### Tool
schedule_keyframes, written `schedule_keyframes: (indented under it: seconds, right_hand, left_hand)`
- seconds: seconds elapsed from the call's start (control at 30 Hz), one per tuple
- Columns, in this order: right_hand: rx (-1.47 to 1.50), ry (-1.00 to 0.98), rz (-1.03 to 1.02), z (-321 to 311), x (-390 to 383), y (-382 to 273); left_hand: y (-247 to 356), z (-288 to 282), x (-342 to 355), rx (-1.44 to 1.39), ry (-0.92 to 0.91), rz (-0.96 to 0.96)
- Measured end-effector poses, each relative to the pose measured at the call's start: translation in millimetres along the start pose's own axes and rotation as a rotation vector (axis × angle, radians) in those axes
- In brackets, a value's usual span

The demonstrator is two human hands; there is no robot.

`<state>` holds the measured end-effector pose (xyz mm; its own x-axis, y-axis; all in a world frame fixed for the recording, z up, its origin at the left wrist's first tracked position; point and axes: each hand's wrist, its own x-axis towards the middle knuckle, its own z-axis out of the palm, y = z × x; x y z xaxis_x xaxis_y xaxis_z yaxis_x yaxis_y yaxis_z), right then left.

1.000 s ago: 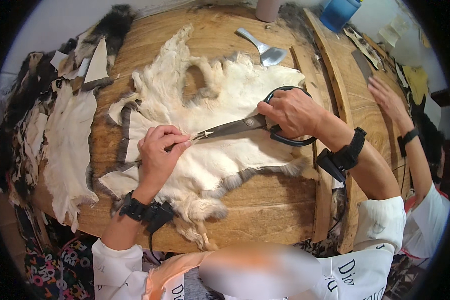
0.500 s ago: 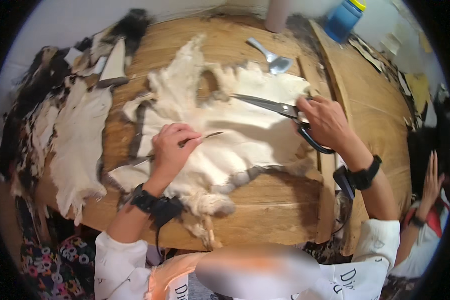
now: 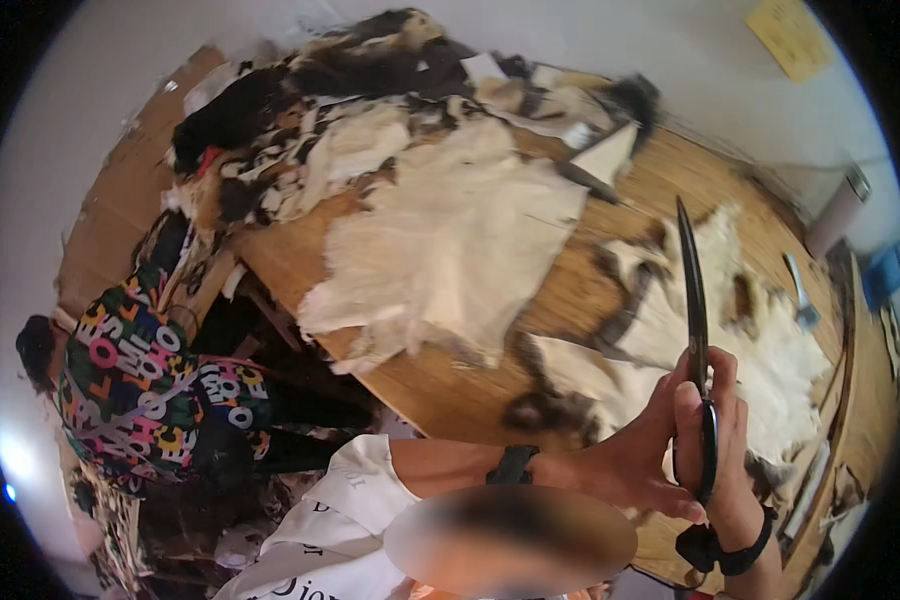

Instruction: Trimming, cutting, and stitching animal fur skins to prepare them for garment assembly.

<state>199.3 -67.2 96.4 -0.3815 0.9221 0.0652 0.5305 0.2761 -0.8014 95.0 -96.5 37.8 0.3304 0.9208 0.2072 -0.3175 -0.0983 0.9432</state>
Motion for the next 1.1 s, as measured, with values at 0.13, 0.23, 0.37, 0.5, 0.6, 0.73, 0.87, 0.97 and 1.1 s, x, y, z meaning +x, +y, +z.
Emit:
schedule_keyframes:
  seconds: [0.13, 0.23, 0.37, 0.5, 0.6, 0.73, 0.87, 0.97, 1.1]
  right_hand:
    - [-0.051, -0.040, -0.179, 67, 26, -39]
    - [-0.013, -0.220, -0.313, 104, 46, -83]
    - [-0.138, -0.351, -0.254, 127, 56, -99]
    - [-0.230, -0.280, -0.212, 120, 53, -58]
    - [-0.252, -0.215, -0.062, 113, 45, -45]
    - [-0.315, -0.192, 0.040, 99, 33, -40]
    - [-0.383, -0.133, 0.084, 82, 10, -47]
    - [-0.295, -0.198, 0.100, 82, 6, -49]
    - [-0.352, -0.162, 0.408, 44, -35, -9]
  left_hand:
    - [28, -59, -46, 0.203, 0.222, 0.179]
    - [72, -106, -82, 0.168, 0.338, 0.130]
    - [124, -207, -150, 0.187, 0.750, -0.148]
    - [130, -324, -269, 1.226, 1.289, -0.438]
    - [163, -356, -298, 1.189, 1.351, -0.953]
    - [163, -385, -283, 1.374, 1.400, -1.130]
    - [163, -440, -239, 1.469, 1.438, -1.153]
    - [163, -549, -322, 1.518, 1.237, -0.978]
    - [142, -472, -240, 1.093, 0.684, -0.328]
